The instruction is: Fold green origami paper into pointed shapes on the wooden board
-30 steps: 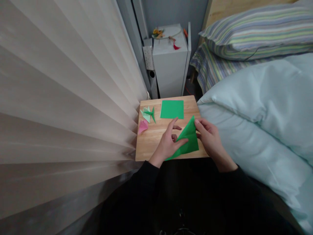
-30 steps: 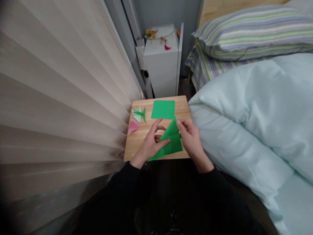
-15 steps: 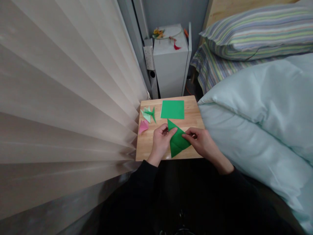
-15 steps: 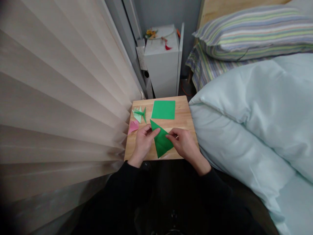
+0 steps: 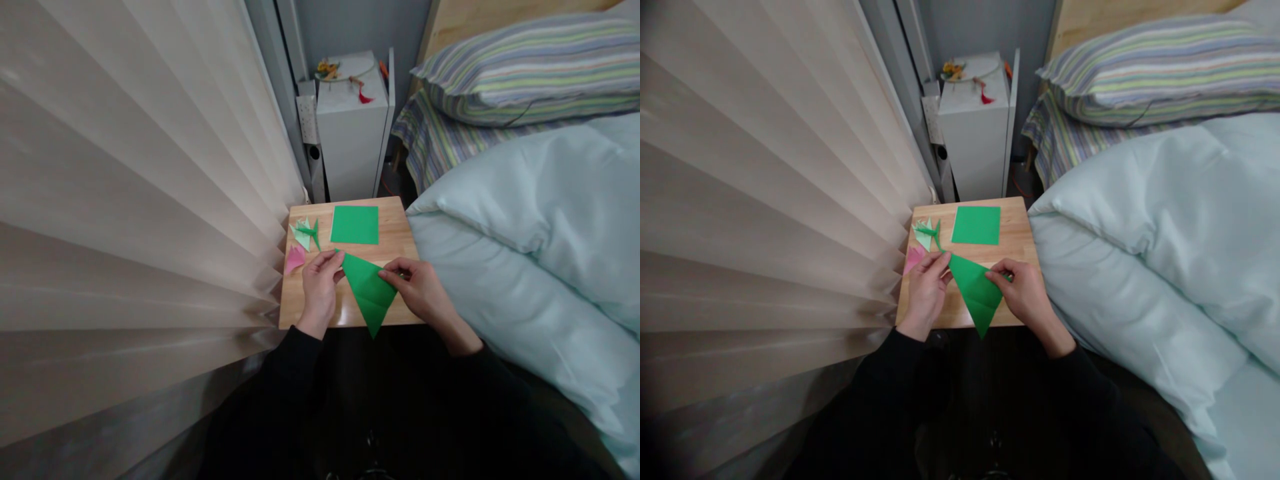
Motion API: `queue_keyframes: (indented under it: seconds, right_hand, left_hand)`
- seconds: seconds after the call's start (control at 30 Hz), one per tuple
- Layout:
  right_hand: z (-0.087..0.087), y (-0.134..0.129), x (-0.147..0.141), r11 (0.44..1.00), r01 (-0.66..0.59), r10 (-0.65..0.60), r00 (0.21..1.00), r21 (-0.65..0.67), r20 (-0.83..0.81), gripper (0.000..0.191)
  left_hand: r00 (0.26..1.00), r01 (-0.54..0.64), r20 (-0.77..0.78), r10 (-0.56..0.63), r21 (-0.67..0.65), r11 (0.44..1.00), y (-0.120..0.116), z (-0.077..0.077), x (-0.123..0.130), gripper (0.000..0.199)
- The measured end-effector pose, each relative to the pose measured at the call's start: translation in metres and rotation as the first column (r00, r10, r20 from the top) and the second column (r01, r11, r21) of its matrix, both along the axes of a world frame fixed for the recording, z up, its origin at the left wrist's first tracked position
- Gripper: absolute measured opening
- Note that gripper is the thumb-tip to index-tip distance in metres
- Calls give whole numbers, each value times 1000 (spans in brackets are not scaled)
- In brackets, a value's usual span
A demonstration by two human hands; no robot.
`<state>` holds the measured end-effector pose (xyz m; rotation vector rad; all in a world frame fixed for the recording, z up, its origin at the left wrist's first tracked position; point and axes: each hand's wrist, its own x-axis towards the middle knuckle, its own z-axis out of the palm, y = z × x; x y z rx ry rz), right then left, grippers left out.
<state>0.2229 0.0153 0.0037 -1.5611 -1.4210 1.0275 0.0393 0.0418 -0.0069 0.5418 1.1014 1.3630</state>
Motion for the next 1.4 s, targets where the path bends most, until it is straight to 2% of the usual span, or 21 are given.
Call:
queue_keyframes:
  seconds: [0.53, 0.67, 0.87, 1.07, 1.4]
  right_hand:
    - [-1, 0, 1, 1000, 0, 1, 999, -8, 39, 21]
    - [-3, 0, 1, 1000, 21, -21, 999, -3, 26, 22]
    - [-9, 2, 3, 998, 60, -61, 995, -22, -82, 24]
    - [-13, 4, 2, 995, 98, -101, 972, -25, -213, 26]
    - [-16, 4, 4, 991, 126, -131, 963, -34, -237, 31]
  left_hand:
    - [997, -42, 64, 42, -8, 999, 2, 3, -3, 23]
    - [995, -88, 49, 88, -5, 996, 3, 2, -3, 21]
    - [983, -168, 81, 167, 0, 986, 4, 3, -7, 23]
    - [975, -190, 120, 187, 16, 982, 5, 5, -9, 28]
    - [980, -178, 95, 172, 57, 982, 7, -3, -12, 29]
